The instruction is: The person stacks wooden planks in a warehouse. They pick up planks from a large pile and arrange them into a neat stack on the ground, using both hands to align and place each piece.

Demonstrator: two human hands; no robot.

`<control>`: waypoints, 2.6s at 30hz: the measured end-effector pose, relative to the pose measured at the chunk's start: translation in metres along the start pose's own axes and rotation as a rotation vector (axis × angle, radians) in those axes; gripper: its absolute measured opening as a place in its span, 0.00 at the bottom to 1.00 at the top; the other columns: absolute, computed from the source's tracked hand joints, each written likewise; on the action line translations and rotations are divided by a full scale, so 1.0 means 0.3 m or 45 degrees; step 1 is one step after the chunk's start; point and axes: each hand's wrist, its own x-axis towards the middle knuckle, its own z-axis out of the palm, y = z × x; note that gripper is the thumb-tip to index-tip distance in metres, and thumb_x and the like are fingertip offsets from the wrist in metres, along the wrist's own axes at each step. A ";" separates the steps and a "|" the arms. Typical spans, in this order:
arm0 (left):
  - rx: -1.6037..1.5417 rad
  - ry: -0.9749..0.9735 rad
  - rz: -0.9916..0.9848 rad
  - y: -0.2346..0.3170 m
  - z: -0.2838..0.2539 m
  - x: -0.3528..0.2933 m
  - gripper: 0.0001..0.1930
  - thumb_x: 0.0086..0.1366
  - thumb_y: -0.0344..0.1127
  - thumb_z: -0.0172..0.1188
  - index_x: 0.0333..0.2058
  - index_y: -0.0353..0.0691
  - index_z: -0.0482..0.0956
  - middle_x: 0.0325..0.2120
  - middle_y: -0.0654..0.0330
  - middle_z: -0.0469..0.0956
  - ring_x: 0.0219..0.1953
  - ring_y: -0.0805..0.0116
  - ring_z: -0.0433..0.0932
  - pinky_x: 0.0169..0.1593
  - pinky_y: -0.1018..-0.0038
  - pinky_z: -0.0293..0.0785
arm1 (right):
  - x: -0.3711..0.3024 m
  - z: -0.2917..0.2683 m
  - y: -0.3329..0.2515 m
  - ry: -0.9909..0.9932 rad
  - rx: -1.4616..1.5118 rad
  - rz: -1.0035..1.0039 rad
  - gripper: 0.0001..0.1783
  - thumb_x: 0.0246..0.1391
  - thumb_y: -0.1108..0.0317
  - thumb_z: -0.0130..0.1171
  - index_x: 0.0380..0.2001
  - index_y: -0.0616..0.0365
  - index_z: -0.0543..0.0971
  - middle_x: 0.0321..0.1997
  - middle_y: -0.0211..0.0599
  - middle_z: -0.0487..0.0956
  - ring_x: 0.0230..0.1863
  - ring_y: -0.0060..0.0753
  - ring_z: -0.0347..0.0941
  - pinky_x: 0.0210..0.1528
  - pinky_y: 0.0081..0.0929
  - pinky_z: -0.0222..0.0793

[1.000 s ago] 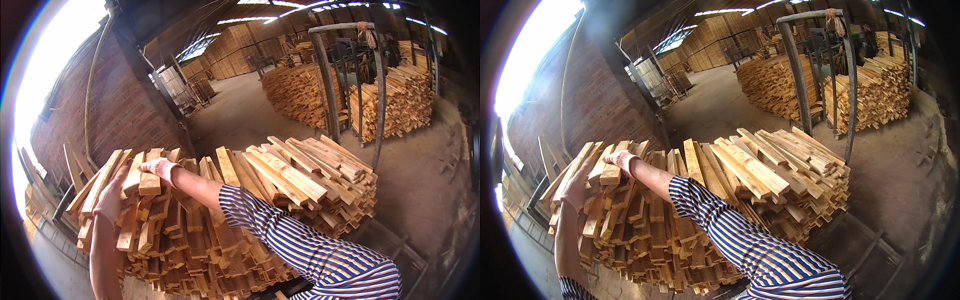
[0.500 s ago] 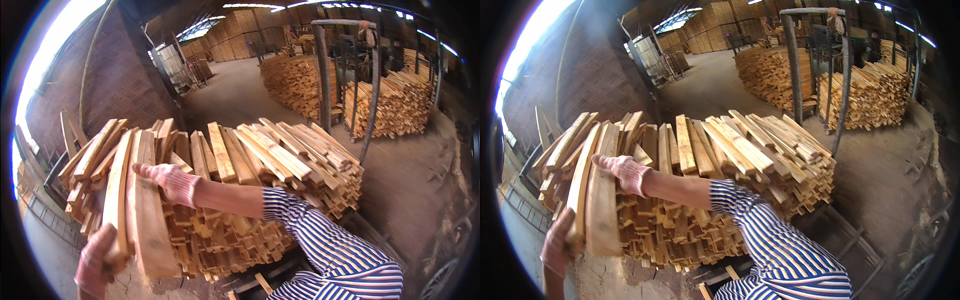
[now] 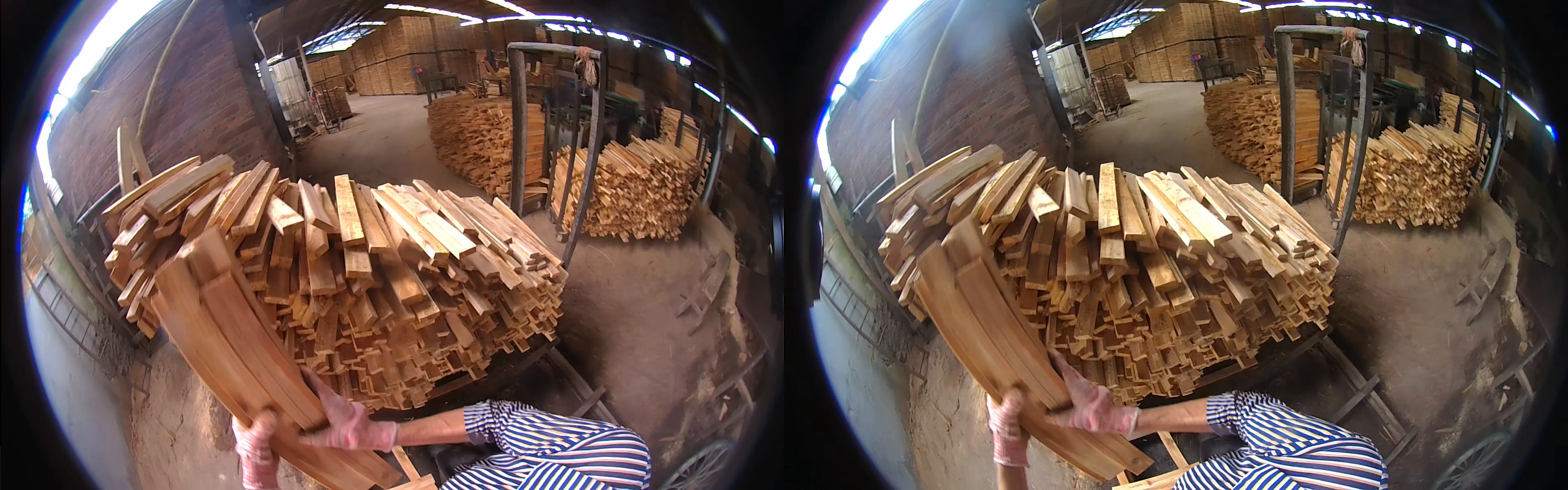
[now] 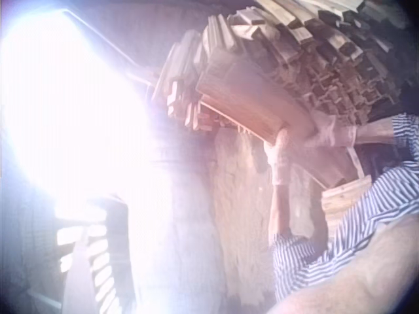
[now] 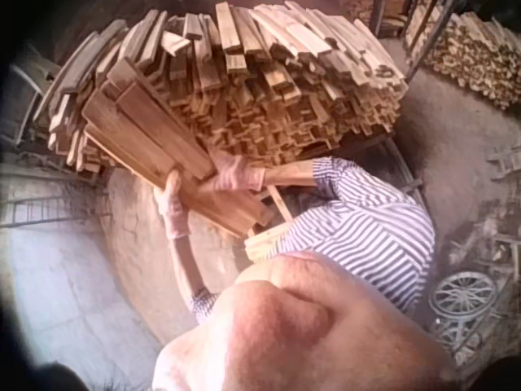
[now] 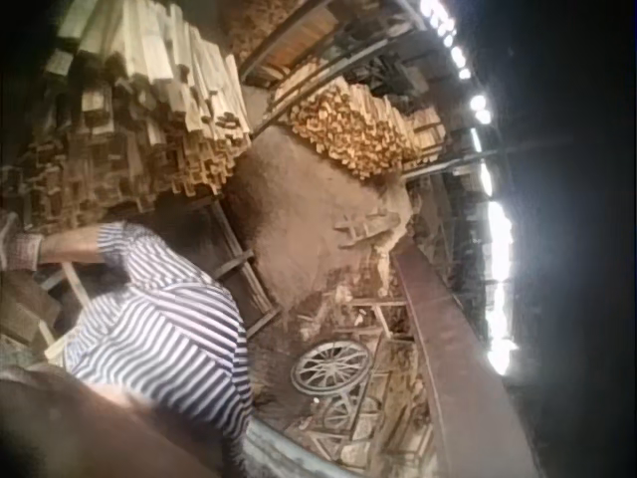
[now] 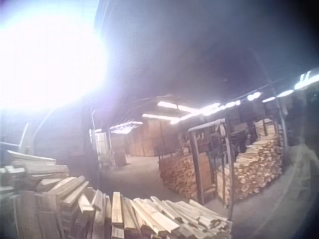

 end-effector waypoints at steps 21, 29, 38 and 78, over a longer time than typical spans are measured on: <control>-0.169 0.673 -0.553 -0.847 -0.532 -1.330 0.43 0.53 0.40 0.78 0.64 0.38 0.64 0.49 0.52 0.79 0.48 0.58 0.80 0.50 0.63 0.82 | -0.897 0.516 0.349 -1.556 0.358 0.521 0.39 0.51 0.56 0.71 0.64 0.53 0.68 0.59 0.40 0.77 0.57 0.36 0.75 0.60 0.35 0.73; -0.224 1.061 -0.651 -1.629 -0.595 -1.590 0.41 0.55 0.38 0.77 0.64 0.37 0.65 0.49 0.50 0.79 0.48 0.58 0.81 0.50 0.64 0.81 | -1.605 0.585 1.021 -1.874 0.274 0.899 0.44 0.39 0.76 0.71 0.63 0.45 0.70 0.64 0.37 0.73 0.65 0.40 0.71 0.65 0.31 0.68; -0.051 1.200 -0.613 -2.029 -0.841 -1.634 0.38 0.57 0.35 0.77 0.63 0.36 0.67 0.50 0.48 0.79 0.49 0.58 0.81 0.51 0.65 0.80 | -1.633 0.816 1.298 -2.021 -0.103 0.953 0.56 0.35 0.48 0.79 0.68 0.53 0.66 0.61 0.50 0.77 0.63 0.44 0.74 0.64 0.36 0.69; -0.626 1.989 -0.889 -2.585 -1.094 -1.772 0.35 0.57 0.42 0.74 0.58 0.32 0.69 0.45 0.49 0.79 0.45 0.58 0.81 0.50 0.61 0.82 | -2.062 0.992 1.668 -1.729 -0.867 0.177 0.38 0.49 0.58 0.68 0.66 0.34 0.71 0.62 0.47 0.72 0.54 0.48 0.72 0.54 0.47 0.71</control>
